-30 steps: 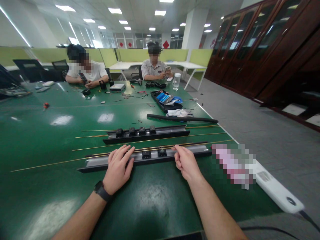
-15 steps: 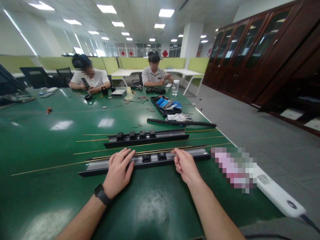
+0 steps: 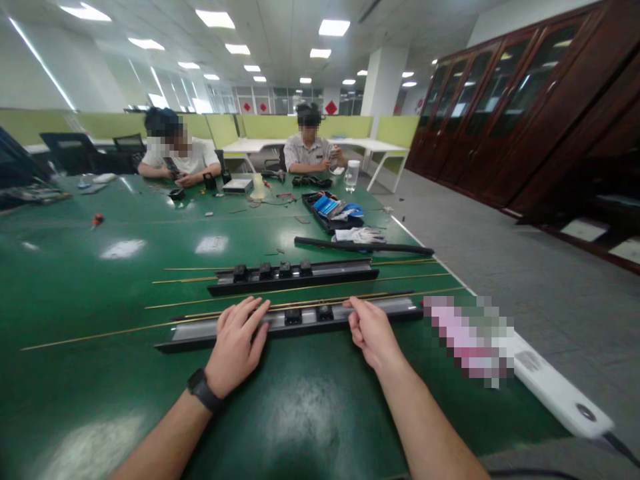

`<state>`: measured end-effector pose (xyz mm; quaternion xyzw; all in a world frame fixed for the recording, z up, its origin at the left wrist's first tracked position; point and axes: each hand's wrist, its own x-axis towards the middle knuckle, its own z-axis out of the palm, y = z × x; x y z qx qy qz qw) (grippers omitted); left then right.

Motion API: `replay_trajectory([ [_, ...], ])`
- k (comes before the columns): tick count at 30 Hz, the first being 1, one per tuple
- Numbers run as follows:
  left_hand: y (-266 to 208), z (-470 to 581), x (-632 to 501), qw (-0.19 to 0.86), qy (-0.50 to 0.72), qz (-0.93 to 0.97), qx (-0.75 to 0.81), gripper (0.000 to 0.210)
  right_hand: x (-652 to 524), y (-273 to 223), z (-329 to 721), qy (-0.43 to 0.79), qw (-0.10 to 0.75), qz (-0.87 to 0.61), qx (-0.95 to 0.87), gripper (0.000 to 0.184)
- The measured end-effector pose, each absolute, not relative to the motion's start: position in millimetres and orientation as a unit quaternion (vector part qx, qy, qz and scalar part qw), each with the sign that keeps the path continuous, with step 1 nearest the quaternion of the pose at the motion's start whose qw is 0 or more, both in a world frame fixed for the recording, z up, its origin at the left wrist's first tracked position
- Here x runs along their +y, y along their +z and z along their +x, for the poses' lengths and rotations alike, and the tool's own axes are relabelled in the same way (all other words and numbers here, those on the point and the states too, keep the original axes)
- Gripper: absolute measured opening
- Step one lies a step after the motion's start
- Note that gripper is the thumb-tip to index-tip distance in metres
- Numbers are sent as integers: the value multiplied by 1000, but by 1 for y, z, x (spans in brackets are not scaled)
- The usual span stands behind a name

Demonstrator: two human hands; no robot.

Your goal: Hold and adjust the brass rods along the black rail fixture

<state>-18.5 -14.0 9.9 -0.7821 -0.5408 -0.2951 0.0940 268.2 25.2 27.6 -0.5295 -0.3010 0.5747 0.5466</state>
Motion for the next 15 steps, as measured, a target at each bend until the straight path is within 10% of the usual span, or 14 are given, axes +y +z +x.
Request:
replay_trajectory([
  [15, 14, -18, -15, 70, -299, -778, -548, 44, 24, 35, 267, 580, 537, -534, -300, 24],
])
